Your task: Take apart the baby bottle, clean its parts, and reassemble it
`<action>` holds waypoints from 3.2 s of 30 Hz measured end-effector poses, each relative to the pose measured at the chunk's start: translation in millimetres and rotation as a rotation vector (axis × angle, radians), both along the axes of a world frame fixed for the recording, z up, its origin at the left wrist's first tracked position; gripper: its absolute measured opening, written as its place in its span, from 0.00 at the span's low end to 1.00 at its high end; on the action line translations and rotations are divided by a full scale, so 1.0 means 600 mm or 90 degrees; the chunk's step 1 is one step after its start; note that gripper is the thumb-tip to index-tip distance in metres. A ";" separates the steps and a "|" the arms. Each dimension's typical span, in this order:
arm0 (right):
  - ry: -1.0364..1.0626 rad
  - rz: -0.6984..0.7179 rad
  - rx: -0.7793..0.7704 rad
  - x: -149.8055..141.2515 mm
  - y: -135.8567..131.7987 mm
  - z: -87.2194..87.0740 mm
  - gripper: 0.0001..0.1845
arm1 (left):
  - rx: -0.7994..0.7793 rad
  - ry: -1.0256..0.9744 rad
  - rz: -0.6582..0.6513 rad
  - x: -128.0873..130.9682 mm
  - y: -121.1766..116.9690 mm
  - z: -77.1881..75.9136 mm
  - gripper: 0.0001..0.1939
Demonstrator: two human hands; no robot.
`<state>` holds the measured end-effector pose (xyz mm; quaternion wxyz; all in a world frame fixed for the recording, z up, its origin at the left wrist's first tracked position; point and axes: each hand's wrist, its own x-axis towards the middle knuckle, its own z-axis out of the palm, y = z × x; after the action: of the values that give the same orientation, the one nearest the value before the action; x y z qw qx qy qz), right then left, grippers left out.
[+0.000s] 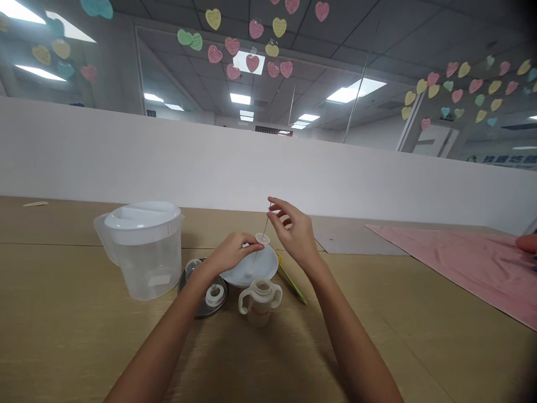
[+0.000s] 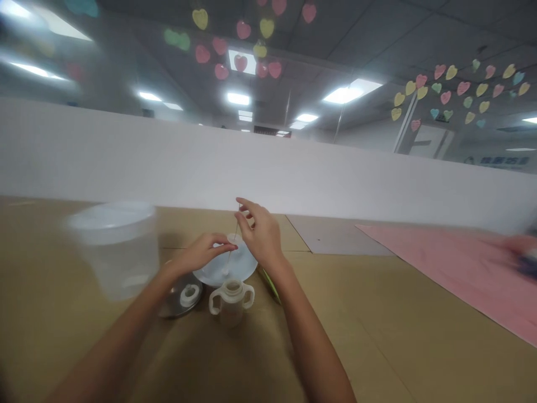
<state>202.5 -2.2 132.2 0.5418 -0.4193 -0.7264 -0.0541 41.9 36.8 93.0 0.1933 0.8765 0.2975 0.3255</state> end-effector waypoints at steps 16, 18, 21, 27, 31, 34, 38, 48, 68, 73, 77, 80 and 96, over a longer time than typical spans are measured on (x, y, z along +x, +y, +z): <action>0.073 -0.005 -0.045 -0.008 0.011 -0.015 0.12 | -0.002 -0.061 -0.003 -0.006 0.010 0.002 0.15; 0.049 -0.021 -0.062 -0.015 0.015 -0.021 0.11 | -0.026 -0.086 -0.014 -0.007 0.010 0.003 0.15; 0.010 -0.018 -0.075 -0.027 0.019 -0.029 0.06 | -0.048 -0.137 -0.007 -0.009 0.010 0.006 0.16; 0.064 -0.019 0.106 -0.035 0.004 -0.021 0.09 | 0.041 -0.122 0.045 -0.009 0.011 0.004 0.14; 0.102 -0.025 0.267 -0.025 -0.025 0.001 0.08 | 0.042 -0.122 0.025 0.002 0.011 -0.002 0.12; 0.096 -0.054 0.305 -0.018 -0.048 0.014 0.10 | 0.050 -0.119 0.011 0.008 0.011 -0.002 0.10; 0.135 -0.077 0.354 -0.009 -0.078 0.030 0.08 | 0.063 -0.058 0.058 0.002 0.021 -0.009 0.12; 0.229 -0.126 0.331 0.015 -0.069 0.037 0.09 | -0.031 0.199 0.177 -0.002 0.059 -0.080 0.06; -0.095 -0.173 -0.280 0.042 0.038 -0.029 0.12 | -0.061 0.037 0.028 -0.026 -0.045 0.054 0.13; 0.013 0.110 -0.362 0.017 -0.069 0.034 0.22 | -0.061 0.050 -0.043 -0.010 -0.071 0.062 0.12; -0.140 0.033 -0.309 -0.006 -0.111 0.037 0.16 | -0.059 0.049 -0.071 -0.001 -0.071 0.053 0.10; -0.211 -0.044 -0.263 -0.014 -0.109 0.028 0.15 | -0.057 0.072 -0.074 0.000 -0.072 0.053 0.10; -0.236 -0.019 -0.311 0.000 -0.093 0.023 0.13 | -0.351 0.439 0.293 -0.055 0.027 -0.036 0.06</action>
<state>202.3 -58.0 146.2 0.2823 -0.5309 -0.7981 0.0384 8.9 52.8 71.4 0.2317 0.7610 0.6047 -0.0397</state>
